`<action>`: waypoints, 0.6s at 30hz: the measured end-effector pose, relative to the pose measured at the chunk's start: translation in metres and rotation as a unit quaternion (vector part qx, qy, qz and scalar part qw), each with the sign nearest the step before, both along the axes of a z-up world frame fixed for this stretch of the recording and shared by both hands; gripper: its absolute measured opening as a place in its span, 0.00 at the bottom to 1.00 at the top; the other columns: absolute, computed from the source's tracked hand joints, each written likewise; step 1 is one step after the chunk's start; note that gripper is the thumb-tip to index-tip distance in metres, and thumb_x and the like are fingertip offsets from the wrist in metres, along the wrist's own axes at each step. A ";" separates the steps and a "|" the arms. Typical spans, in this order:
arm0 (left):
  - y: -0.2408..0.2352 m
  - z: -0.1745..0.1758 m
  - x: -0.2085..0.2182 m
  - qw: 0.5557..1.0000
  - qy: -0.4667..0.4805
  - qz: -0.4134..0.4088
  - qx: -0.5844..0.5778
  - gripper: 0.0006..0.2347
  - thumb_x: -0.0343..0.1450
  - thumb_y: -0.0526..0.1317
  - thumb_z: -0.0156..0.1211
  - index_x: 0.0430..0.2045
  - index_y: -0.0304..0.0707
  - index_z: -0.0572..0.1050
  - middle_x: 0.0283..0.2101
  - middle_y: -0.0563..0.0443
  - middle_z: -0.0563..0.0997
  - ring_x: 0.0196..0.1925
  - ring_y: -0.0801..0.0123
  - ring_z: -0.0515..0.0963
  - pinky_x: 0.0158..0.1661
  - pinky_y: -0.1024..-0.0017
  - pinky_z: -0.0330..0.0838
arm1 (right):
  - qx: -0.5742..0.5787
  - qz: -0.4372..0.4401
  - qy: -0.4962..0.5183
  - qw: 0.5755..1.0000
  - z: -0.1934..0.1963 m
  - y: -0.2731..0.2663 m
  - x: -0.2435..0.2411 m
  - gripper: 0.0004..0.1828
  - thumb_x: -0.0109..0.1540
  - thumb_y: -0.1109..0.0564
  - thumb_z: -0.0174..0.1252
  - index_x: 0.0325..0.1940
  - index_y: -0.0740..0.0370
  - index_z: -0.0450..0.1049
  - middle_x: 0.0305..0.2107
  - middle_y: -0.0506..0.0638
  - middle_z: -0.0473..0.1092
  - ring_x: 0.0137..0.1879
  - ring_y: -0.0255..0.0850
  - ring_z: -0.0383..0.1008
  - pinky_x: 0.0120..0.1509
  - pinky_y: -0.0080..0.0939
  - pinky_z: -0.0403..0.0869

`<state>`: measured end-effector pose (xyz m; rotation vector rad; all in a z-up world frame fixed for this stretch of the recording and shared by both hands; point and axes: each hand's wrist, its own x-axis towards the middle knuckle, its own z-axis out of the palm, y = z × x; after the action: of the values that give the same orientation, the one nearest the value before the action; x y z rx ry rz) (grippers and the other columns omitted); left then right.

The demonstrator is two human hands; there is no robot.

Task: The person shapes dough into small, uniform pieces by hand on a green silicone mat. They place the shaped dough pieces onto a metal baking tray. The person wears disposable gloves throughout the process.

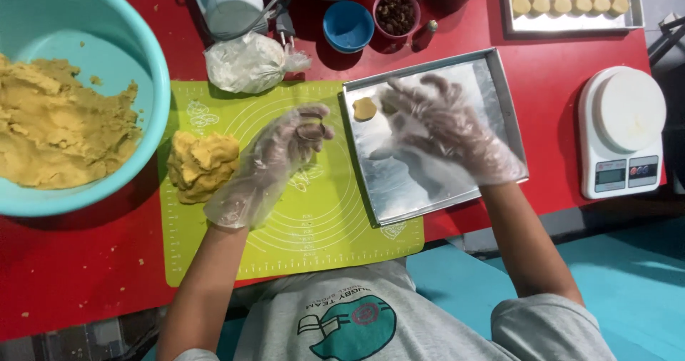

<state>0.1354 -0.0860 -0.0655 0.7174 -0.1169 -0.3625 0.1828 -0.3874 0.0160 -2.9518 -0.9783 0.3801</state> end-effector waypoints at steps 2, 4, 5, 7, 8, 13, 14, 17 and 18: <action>0.006 0.056 -0.015 0.965 0.032 -0.030 0.259 0.21 0.79 0.50 0.41 0.60 0.36 0.70 0.38 0.44 0.84 0.33 0.68 0.81 0.31 0.77 0.76 | -0.014 -0.033 0.017 0.999 -0.029 -0.005 -0.006 0.40 0.63 0.25 0.45 0.78 0.31 0.53 0.72 0.47 0.58 0.78 0.63 0.44 0.74 0.71 0.50; 0.015 0.069 -0.028 0.973 0.053 -0.045 0.218 0.21 0.77 0.49 0.45 0.61 0.34 0.69 0.41 0.45 0.83 0.35 0.69 0.80 0.33 0.77 0.77 | 0.044 -0.011 -0.024 0.999 0.005 0.003 -0.025 0.42 0.65 0.28 0.43 0.80 0.41 0.51 0.65 0.54 0.64 0.64 0.56 0.61 0.76 0.63 0.50; 0.019 0.075 -0.035 0.980 0.073 -0.063 0.175 0.22 0.76 0.47 0.49 0.62 0.33 0.67 0.44 0.46 0.81 0.38 0.70 0.79 0.35 0.77 0.78 | 0.100 0.008 -0.063 0.993 0.022 0.007 -0.034 0.43 0.67 0.31 0.41 0.82 0.52 0.48 0.59 0.60 0.71 0.50 0.50 0.78 0.78 0.56 0.49; 0.018 0.078 -0.045 0.975 0.076 -0.061 0.198 0.21 0.76 0.46 0.50 0.63 0.34 0.68 0.47 0.43 0.80 0.42 0.64 0.79 0.40 0.72 0.77 | 0.238 -0.080 0.068 0.966 0.059 0.057 -0.064 0.43 0.63 0.43 0.54 0.79 0.58 0.49 0.61 0.61 0.68 0.58 0.54 0.71 0.76 0.57 0.54; 0.017 0.080 -0.049 0.971 0.076 -0.059 0.220 0.20 0.76 0.45 0.50 0.63 0.36 0.68 0.50 0.40 0.79 0.47 0.59 0.78 0.46 0.67 0.75 | 0.364 -0.164 0.193 0.896 0.077 0.082 -0.078 0.47 0.58 0.56 0.67 0.75 0.63 0.49 0.62 0.62 0.65 0.67 0.59 0.65 0.74 0.58 0.58; 0.041 -0.008 -0.073 0.939 0.124 -0.027 0.321 0.19 0.78 0.44 0.52 0.65 0.47 0.68 0.58 0.39 0.78 0.54 0.55 0.81 0.52 0.59 0.77 | 0.265 -0.170 0.194 0.929 0.014 0.131 -0.084 0.36 0.58 0.48 0.66 0.68 0.53 0.63 0.62 0.49 0.67 0.67 0.45 0.68 0.75 0.39 0.58; 0.043 -0.021 -0.071 0.934 0.129 -0.020 0.331 0.17 0.78 0.44 0.51 0.64 0.50 0.70 0.56 0.43 0.79 0.53 0.57 0.81 0.50 0.60 0.79 | 0.271 -0.184 0.204 0.923 -0.020 0.131 -0.076 0.32 0.59 0.40 0.67 0.65 0.49 0.68 0.58 0.50 0.72 0.64 0.47 0.71 0.72 0.47 0.65; 0.037 0.068 -0.094 0.888 -0.054 0.050 0.455 0.13 0.79 0.46 0.46 0.50 0.44 0.77 0.38 0.47 0.85 0.35 0.60 0.86 0.36 0.68 0.82 | 0.205 -0.041 0.139 0.968 0.014 0.146 -0.080 0.35 0.58 0.30 0.62 0.63 0.47 0.72 0.58 0.48 0.71 0.68 0.45 0.68 0.73 0.46 0.65; 0.047 0.082 -0.102 0.888 -0.052 0.053 0.454 0.13 0.79 0.46 0.46 0.50 0.44 0.77 0.38 0.47 0.85 0.35 0.60 0.86 0.36 0.68 0.82 | 0.204 -0.037 0.139 0.968 0.023 0.152 -0.081 0.35 0.58 0.30 0.62 0.63 0.47 0.72 0.58 0.48 0.71 0.68 0.45 0.68 0.73 0.46 0.65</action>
<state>0.0332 -0.0390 0.0167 1.6710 0.0006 -0.2612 0.1013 -0.2357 0.0390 -2.4747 -0.7952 0.5049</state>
